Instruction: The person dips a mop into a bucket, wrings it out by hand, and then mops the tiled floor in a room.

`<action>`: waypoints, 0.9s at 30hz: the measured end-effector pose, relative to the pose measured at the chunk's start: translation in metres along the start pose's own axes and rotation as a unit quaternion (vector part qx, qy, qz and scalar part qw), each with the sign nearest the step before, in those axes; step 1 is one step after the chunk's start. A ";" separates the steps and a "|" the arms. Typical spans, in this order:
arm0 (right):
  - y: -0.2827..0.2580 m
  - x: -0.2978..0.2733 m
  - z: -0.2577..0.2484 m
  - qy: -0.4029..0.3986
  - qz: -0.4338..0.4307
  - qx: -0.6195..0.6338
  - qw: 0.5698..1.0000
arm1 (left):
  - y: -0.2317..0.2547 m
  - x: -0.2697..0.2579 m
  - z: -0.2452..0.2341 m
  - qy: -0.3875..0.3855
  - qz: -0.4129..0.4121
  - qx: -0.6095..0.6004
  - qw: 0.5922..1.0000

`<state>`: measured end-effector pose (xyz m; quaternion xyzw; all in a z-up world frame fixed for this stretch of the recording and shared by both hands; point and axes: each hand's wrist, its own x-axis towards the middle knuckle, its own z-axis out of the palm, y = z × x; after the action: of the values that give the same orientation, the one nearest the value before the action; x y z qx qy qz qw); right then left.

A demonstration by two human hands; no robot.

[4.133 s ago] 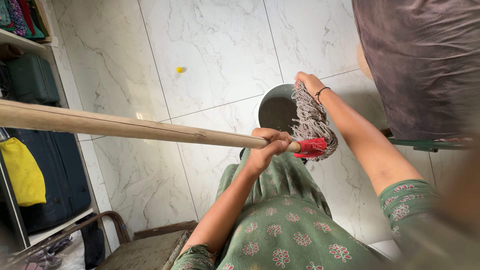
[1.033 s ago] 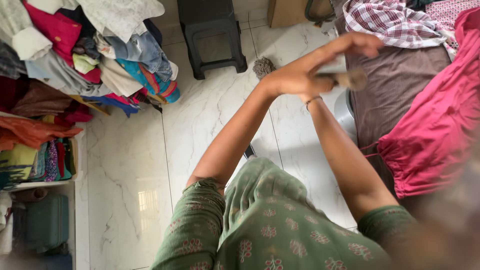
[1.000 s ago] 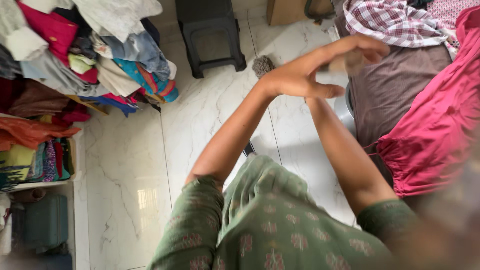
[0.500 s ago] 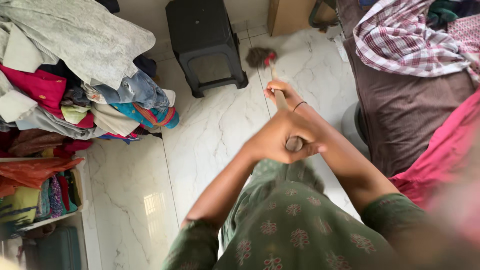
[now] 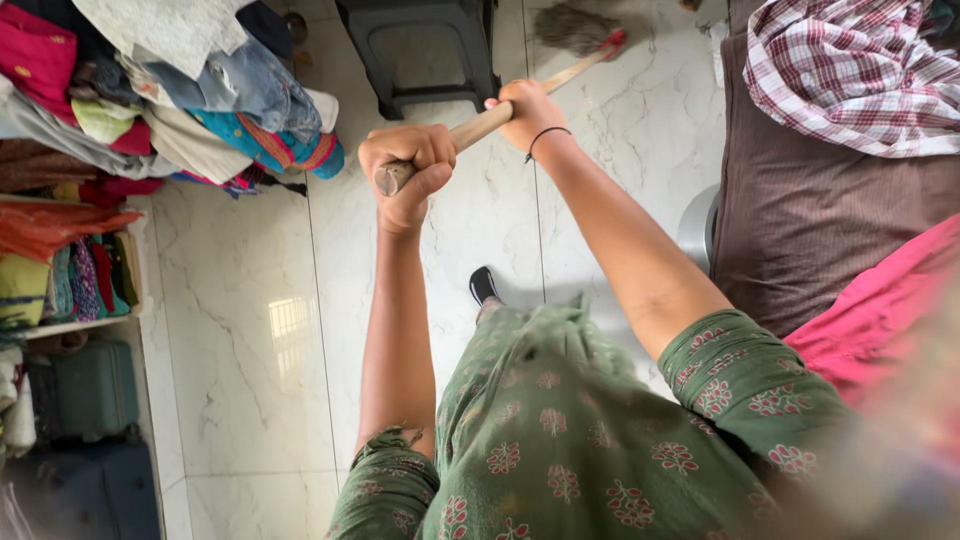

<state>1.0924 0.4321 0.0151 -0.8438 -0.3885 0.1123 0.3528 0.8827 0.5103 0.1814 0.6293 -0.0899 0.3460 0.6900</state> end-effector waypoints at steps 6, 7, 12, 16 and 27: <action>0.084 -0.070 -0.012 0.004 0.073 -0.009 0.997 | -0.049 -0.050 0.047 0.035 -0.033 -0.102 0.994; 0.099 -0.082 -0.013 0.039 0.059 -0.015 0.997 | -0.058 -0.058 0.059 0.041 -0.044 -0.119 0.991; 0.176 -0.119 -0.022 0.082 0.009 -0.051 0.995 | -0.070 -0.070 0.097 0.014 -0.064 -0.120 0.991; 0.217 -0.126 -0.022 0.135 -0.036 0.005 0.990 | -0.042 -0.070 0.108 -0.077 -0.023 -0.030 0.996; 0.020 -0.139 0.088 0.042 -0.142 0.218 0.965 | 0.138 -0.127 0.009 -0.171 -0.038 0.105 0.979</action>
<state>0.9696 0.3658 -0.0739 -0.6865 -0.4554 0.1073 0.5566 0.7097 0.4512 0.2236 0.7514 -0.1462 0.2143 0.6067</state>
